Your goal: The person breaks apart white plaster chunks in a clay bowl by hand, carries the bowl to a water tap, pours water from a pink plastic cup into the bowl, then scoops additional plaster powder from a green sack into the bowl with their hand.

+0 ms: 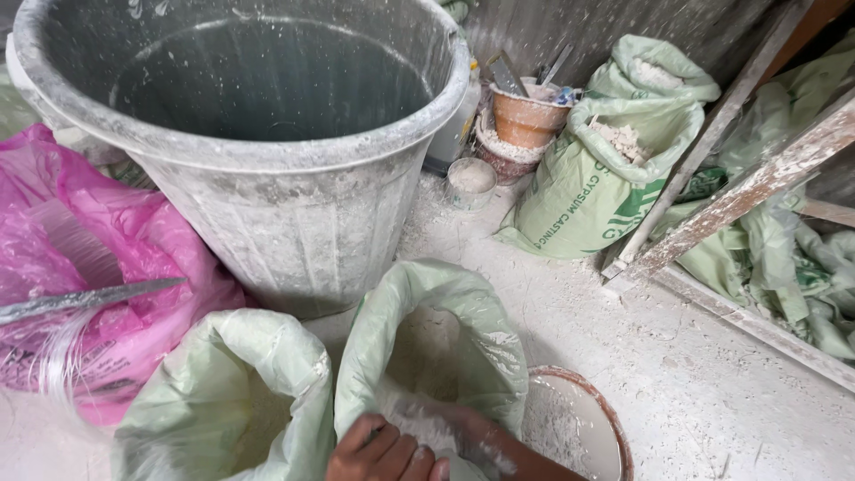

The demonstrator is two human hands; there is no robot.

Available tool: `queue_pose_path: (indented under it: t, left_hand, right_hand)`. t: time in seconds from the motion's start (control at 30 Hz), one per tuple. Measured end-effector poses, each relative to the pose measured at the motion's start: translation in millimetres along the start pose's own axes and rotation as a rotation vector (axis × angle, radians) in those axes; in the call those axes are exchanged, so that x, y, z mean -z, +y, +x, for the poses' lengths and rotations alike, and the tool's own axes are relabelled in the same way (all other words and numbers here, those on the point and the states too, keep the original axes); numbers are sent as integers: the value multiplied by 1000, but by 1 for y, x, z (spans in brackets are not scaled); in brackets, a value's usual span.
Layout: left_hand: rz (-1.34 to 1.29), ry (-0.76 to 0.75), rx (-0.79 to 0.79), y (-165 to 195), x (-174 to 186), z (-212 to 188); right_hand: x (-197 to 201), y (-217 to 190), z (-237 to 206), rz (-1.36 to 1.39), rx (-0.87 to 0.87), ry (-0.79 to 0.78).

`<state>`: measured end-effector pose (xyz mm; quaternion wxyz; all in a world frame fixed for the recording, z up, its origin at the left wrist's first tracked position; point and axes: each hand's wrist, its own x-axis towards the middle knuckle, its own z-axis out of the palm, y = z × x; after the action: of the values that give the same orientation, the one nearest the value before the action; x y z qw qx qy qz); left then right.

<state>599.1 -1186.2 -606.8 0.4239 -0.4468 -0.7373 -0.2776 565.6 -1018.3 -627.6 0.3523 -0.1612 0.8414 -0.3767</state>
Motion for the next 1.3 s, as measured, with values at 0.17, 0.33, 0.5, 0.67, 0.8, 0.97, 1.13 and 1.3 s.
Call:
queue_pose_path:
  t: [0.17,0.33,0.5,0.67,0.8,0.97,1.13,1.3]
  left_hand:
    - [-62,-193,73,12,28,29]
    - [-36,-291,62,24,37,66]
    - [86,-261,52,38,34,96]
    - [139,-361,181,63,12,110]
    - [128,-429,257,82,-7,109]
    - [51,-540,253,99,-29,99]
    - [-38,-564,241,110,-45,87]
    - [-254,-602,250,136,-60,67]
  right_hand:
    - [-5,38,-3,213,23,47]
    - [-13,87,20,440,70,129]
    - [10,132,-7,598,74,254]
    - [49,191,-108,656,-70,457]
    - [46,231,-163,696,-159,565]
    - [27,258,-180,796,-198,613]
    - [18,272,-188,867,-206,626]
    - [20,282,-191,857,-223,609]
